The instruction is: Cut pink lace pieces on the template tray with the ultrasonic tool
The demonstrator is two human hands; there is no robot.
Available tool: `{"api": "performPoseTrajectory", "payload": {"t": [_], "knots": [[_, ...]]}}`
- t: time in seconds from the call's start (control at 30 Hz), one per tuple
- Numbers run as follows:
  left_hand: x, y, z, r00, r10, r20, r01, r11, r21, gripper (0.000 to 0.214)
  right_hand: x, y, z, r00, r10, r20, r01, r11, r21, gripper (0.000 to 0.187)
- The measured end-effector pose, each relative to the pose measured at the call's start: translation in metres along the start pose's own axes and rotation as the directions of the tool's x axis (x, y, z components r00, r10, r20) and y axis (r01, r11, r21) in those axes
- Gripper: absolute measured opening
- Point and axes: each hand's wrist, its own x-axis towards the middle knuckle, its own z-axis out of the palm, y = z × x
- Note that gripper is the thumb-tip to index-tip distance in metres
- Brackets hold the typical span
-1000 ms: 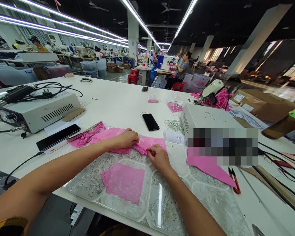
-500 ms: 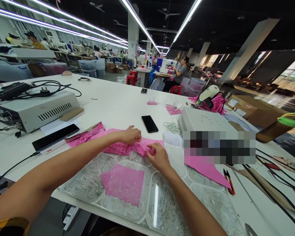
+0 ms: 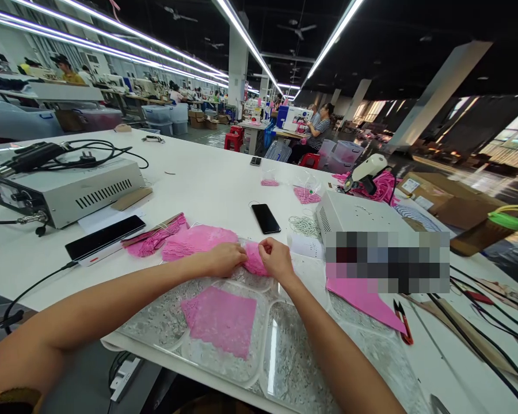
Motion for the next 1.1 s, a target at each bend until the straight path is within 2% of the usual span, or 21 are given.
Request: {"api": "performPoseTrajectory", "payload": {"t": [0.07,0.2,0.33,0.47,0.57,0.63,0.7,0.77,0.83,0.9,1.0,1.1], "knots": [[0.0,-0.001,0.003,0.997,-0.034,0.063,0.034,0.999,0.011,0.005,0.004,0.0,-0.008,0.999,0.041,-0.025,-0.04,0.998,0.047,0.017],[0.006,0.005,-0.007,0.987,-0.117,0.112,0.118,0.993,0.0,0.02,0.01,0.001,-0.023,0.991,0.124,-0.05,-0.114,0.98,0.163,0.023],[0.022,0.028,-0.017,0.963,-0.267,0.04,0.268,0.962,-0.057,0.03,0.011,-0.001,-0.029,0.981,0.172,-0.09,-0.144,0.955,0.26,0.028],[0.05,0.057,-0.011,0.897,-0.441,-0.022,0.436,0.892,-0.119,0.055,0.009,-0.007,-0.029,0.965,0.195,-0.176,-0.135,0.943,0.303,0.031],[0.069,0.068,-0.003,0.864,-0.499,-0.058,0.488,0.862,-0.138,0.05,0.008,-0.013,-0.034,0.941,0.217,-0.261,-0.127,0.939,0.321,0.032],[0.077,0.07,-0.003,0.865,-0.495,-0.082,0.482,0.866,-0.133,0.038,0.005,-0.015,-0.044,0.915,0.241,-0.324,-0.126,0.933,0.337,0.032],[0.08,0.071,-0.006,0.886,-0.45,-0.108,0.439,0.891,-0.114,0.03,-0.004,-0.015,-0.059,0.881,0.271,-0.388,-0.131,0.927,0.351,0.031],[0.076,0.076,-0.008,0.925,-0.355,-0.136,0.346,0.934,-0.088,0.027,-0.023,-0.011,-0.078,0.841,0.305,-0.446,-0.151,0.925,0.349,0.03],[0.066,0.086,-0.006,0.968,-0.201,-0.149,0.194,0.979,-0.062,0.025,-0.056,-0.002,-0.095,0.804,0.342,-0.487,-0.196,0.925,0.325,0.028],[0.049,0.1,0.001,0.992,-0.002,-0.129,-0.004,0.999,-0.047,0.021,-0.1,0.011,-0.108,0.78,0.381,-0.496,-0.276,0.921,0.274,0.025],[0.022,0.123,0.02,0.966,0.247,-0.074,-0.251,0.966,-0.054,0.015,-0.168,0.032,-0.117,0.77,0.437,-0.465,-0.41,0.897,0.163,0.025],[0.001,0.134,0.034,0.908,0.413,-0.066,-0.418,0.905,-0.082,0.011,-0.212,0.049,-0.121,0.746,0.454,-0.487,-0.476,0.875,0.088,0.025]]}}
